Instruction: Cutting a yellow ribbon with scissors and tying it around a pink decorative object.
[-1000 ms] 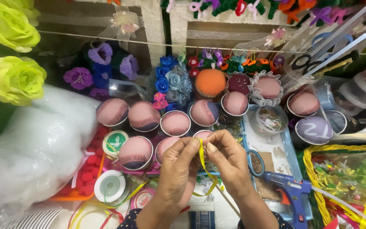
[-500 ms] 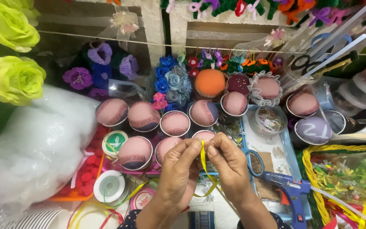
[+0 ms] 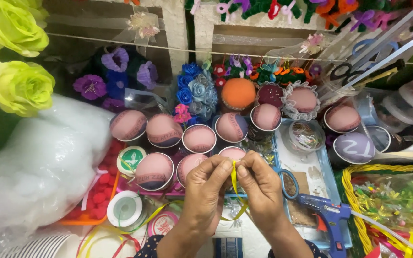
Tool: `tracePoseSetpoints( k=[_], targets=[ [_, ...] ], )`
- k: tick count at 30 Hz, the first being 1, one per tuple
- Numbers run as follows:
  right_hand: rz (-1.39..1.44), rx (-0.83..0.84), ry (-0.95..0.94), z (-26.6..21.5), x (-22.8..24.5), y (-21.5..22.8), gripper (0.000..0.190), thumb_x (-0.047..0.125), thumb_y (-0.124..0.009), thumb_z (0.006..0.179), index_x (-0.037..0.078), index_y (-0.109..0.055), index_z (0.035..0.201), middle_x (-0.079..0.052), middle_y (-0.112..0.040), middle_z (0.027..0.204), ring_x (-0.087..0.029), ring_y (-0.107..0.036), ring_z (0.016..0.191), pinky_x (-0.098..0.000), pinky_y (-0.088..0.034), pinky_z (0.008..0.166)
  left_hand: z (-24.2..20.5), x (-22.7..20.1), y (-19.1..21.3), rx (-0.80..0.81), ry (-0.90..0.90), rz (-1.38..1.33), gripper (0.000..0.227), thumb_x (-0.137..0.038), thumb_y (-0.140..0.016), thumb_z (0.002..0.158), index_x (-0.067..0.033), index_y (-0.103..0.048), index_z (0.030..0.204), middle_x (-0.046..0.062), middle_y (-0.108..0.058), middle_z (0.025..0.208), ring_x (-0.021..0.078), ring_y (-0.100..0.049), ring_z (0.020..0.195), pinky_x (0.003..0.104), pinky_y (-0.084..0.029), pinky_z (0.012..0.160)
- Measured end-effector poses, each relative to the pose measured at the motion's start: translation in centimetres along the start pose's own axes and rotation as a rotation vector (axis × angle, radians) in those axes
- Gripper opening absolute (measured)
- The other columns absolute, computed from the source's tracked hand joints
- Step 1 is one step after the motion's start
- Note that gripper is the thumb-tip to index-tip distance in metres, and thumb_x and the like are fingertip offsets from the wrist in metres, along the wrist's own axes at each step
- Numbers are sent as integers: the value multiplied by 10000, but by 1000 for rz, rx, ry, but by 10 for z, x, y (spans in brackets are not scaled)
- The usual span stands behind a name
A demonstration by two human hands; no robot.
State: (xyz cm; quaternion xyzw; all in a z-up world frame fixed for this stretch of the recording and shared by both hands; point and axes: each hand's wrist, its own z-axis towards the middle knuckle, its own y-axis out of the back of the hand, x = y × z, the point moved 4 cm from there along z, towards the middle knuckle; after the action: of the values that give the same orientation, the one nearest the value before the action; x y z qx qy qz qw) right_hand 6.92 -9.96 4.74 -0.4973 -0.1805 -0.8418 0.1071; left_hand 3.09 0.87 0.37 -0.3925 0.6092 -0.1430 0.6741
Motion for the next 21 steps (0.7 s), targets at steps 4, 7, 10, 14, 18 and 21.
tracePoseSetpoints(
  k=[4, 7, 10, 14, 18, 21],
  targets=[
    [55, 79, -51, 4, -3, 3, 188, 235, -574, 1019, 83, -583, 909, 10, -534, 853, -98, -486, 781, -249, -421, 720, -1, -7, 0, -16, 5, -21, 135, -125, -696, 964, -55, -679, 849, -32, -521, 691, 61, -415, 633, 217, -351, 594],
    [87, 135, -78, 3, 4, 5, 93, 146, -610, 994, 59, -591, 966, -10, -555, 900, -96, -524, 810, -236, -454, 736, -3, -11, -2, 28, -33, 0, 163, -159, -688, 969, -62, -676, 839, 0, -607, 735, 74, -494, 673, 233, -396, 637],
    [13, 186, -40, -2, 19, 9, 80, 121, -607, 983, 41, -601, 986, -30, -573, 901, -107, -556, 794, -238, -479, 724, -10, -22, -10, 56, -109, 60, 152, -144, -687, 957, -74, -684, 822, -19, -598, 745, 78, -490, 715, 249, -409, 687],
    [1, 145, 53, -19, 18, 24, 49, 22, -648, 936, -10, -637, 901, -85, -577, 797, -167, -580, 726, -310, -519, 687, -21, -9, -7, 28, -67, 83, 82, -67, -724, 947, 0, -745, 903, 97, -718, 734, 138, -719, 689, 296, -605, 682],
    [-201, 113, 83, -45, 20, 33, 68, 7, -729, 872, 32, -666, 872, -77, -618, 776, -177, -627, 704, -314, -537, 675, -52, -9, -9, 52, -68, 312, 109, -118, -762, 921, -12, -786, 911, 108, -717, 726, 131, -687, 708, 266, -579, 697],
    [-260, 102, 86, -67, 21, 24, 94, -5, -751, 839, 65, -688, 840, -75, -673, 782, -206, -676, 691, -318, -564, 661, -75, 7, 8, 29, -61, 402, 116, -130, -777, 908, -16, -800, 904, 103, -695, 739, 134, -665, 710, 283, -579, 696]
  ],
)
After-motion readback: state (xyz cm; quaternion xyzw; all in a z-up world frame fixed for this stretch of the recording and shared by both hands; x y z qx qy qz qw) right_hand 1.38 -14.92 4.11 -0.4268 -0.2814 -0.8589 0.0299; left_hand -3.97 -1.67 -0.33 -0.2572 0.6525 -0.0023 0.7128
